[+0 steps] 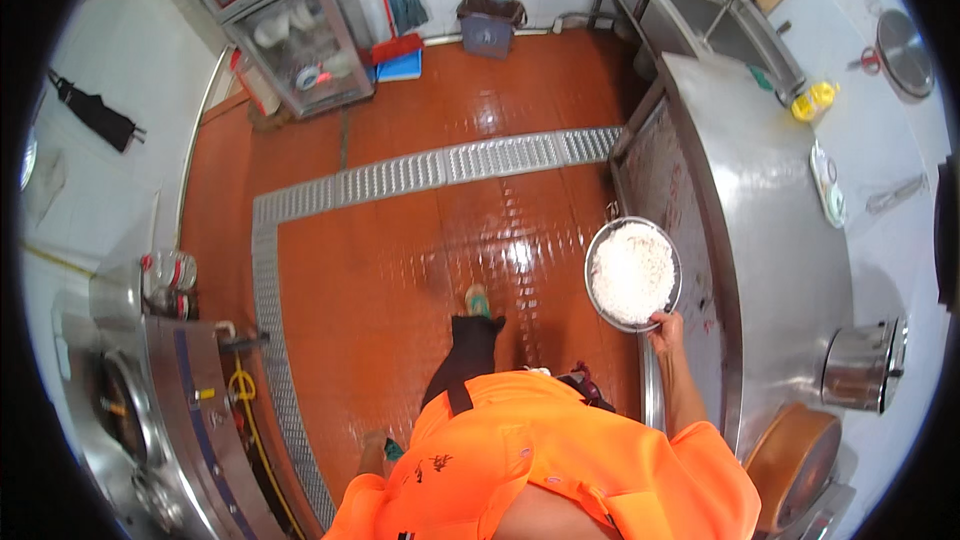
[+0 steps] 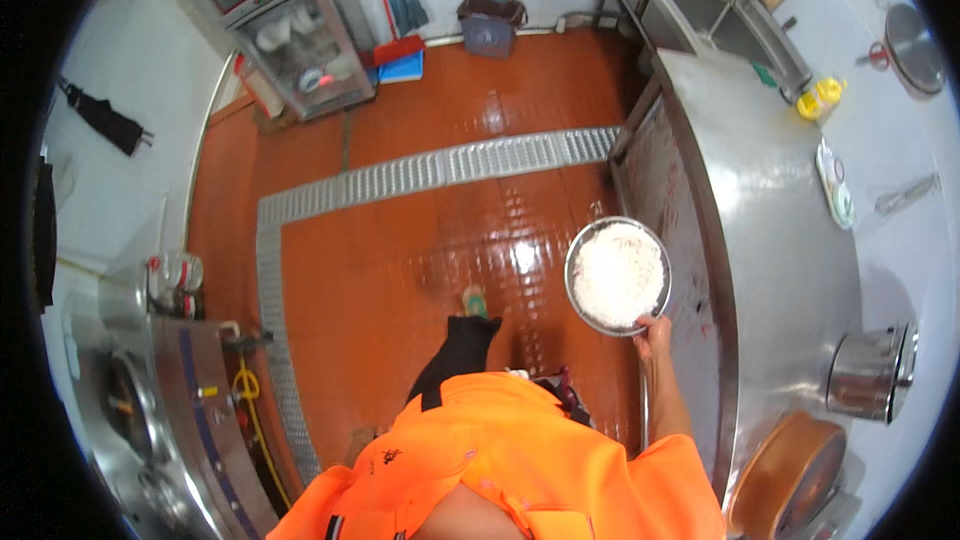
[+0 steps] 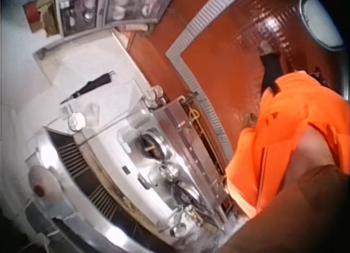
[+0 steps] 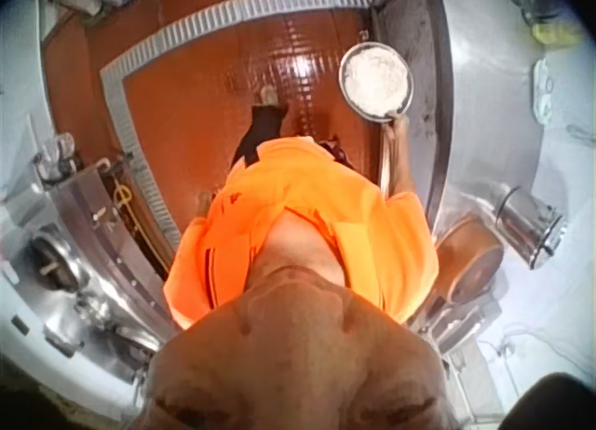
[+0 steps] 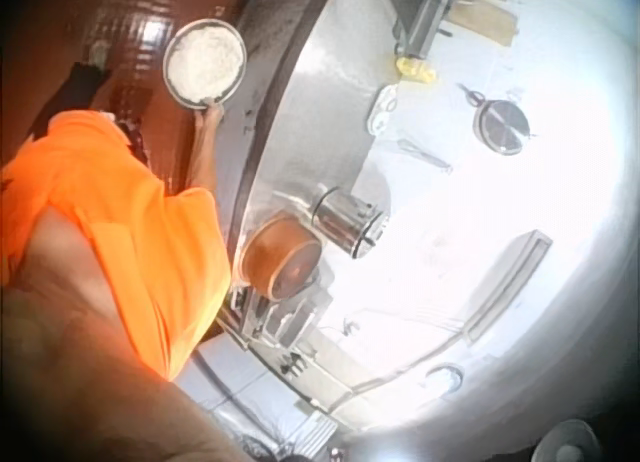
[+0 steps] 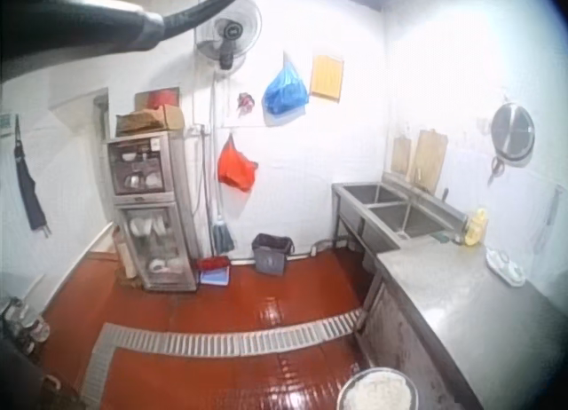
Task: The person scrubs the interior and exterior of a large copper pot with a green sponge, rinses it under a hose, and places it on a stainless steel counter. They then pick up a metal strainer containing white rice, walk to a trash bin, and empty the contents before returning to the sink area.
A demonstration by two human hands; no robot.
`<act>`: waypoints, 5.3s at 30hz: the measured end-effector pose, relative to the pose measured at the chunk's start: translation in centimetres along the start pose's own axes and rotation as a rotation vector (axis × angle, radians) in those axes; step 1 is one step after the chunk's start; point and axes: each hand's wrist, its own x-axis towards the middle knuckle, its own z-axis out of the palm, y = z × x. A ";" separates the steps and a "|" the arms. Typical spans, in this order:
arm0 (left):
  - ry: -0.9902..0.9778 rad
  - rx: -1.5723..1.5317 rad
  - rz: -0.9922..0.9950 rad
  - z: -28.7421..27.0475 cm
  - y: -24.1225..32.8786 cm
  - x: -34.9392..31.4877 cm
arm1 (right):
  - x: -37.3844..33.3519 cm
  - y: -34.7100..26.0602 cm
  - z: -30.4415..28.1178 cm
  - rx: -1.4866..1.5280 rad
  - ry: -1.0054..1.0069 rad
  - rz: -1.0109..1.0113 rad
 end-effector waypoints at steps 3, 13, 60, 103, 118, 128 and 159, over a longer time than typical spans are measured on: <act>-0.074 0.020 0.229 5.5 16.8 5.9 | 6.0 -3.0 6.3 -0.084 -0.032 0.062; -0.220 0.010 0.571 20.9 63.4 7.9 | 28.2 -10.1 28.9 -0.178 -0.117 0.098; -0.061 -0.314 -0.239 60.8 98.7 24.9 | 113.3 6.8 110.3 -2.334 -1.009 -1.397; -0.058 -0.437 -0.130 61.8 107.6 24.3 | 109.1 -8.2 109.1 -1.343 -0.625 -0.856; -0.437 -0.089 0.421 56.7 130.5 20.6 | 81.4 -25.2 86.8 0.055 -0.112 0.192; -0.835 0.241 0.648 68.4 137.4 12.1 | 70.2 -25.1 69.3 0.470 0.215 -0.022; -1.936 1.835 0.890 108.1 123.6 -24.5 | 53.0 -27.2 66.6 1.123 1.294 -0.573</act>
